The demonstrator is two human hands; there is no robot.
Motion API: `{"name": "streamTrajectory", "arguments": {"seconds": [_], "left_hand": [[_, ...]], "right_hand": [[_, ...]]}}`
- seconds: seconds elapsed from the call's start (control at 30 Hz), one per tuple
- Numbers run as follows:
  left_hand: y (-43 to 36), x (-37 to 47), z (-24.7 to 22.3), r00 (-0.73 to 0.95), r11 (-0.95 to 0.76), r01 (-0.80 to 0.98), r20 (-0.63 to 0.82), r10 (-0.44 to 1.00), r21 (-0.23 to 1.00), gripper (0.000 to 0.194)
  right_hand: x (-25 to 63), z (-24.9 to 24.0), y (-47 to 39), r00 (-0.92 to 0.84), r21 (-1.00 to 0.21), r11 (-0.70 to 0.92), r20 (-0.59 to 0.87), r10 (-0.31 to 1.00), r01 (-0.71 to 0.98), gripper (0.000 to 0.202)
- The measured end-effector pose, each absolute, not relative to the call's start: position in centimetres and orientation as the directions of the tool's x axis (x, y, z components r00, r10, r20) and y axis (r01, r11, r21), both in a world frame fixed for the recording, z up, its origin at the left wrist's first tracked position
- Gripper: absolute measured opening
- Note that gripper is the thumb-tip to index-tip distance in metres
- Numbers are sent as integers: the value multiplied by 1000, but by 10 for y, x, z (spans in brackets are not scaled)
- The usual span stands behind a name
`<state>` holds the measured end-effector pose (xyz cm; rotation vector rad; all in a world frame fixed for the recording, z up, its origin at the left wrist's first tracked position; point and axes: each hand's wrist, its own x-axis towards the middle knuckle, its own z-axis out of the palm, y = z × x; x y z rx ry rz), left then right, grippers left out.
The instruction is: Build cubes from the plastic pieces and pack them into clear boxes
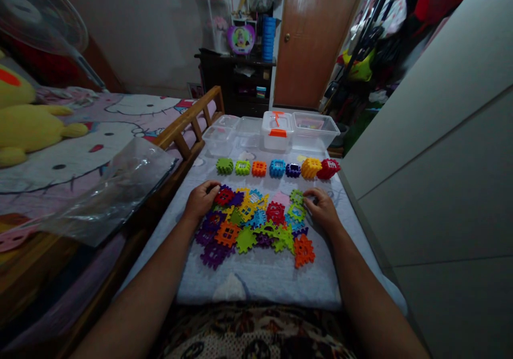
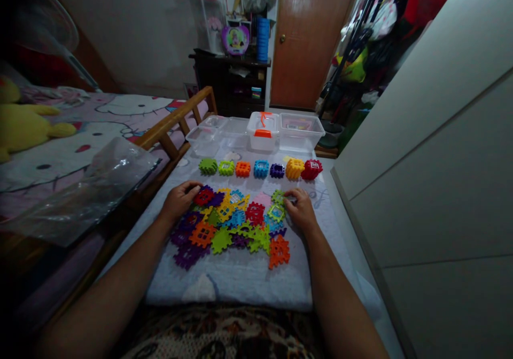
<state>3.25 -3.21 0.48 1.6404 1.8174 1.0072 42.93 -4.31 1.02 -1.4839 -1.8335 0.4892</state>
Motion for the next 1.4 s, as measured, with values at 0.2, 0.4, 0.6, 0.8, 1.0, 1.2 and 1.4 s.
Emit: {"name": "streamTrajectory", "arguments": {"seconds": [0.2, 0.4, 0.6, 0.8, 1.0, 1.2, 1.4], "left_hand": [[-30, 31, 0, -160, 3, 637, 129, 979, 771, 46], [-30, 30, -2, -159, -4, 632, 134, 978, 775, 44], [-32, 31, 4, -155, -1, 639, 130, 979, 769, 45], [-32, 32, 5, -168, 23, 645, 112, 979, 764, 44], [-30, 30, 1, -165, 23, 640, 109, 980, 768, 44], [-31, 31, 1, -162, 22, 644, 108, 981, 765, 45], [-30, 29, -2, -159, 8, 641, 122, 980, 768, 43]], "right_hand": [[430, 26, -58, -348, -563, 402, 207, 914, 722, 12], [423, 30, -67, -414, -404, 428, 127, 901, 809, 32], [422, 27, -64, -292, -617, 375, 235, 927, 692, 16], [436, 13, -53, 87, -849, 129, 200, 976, 513, 42], [438, 5, -49, 31, -629, 171, 297, 954, 758, 34], [436, 2, -53, -72, -375, 158, 234, 969, 913, 50], [436, -1, -53, -40, -452, 166, 274, 961, 877, 45]]}}
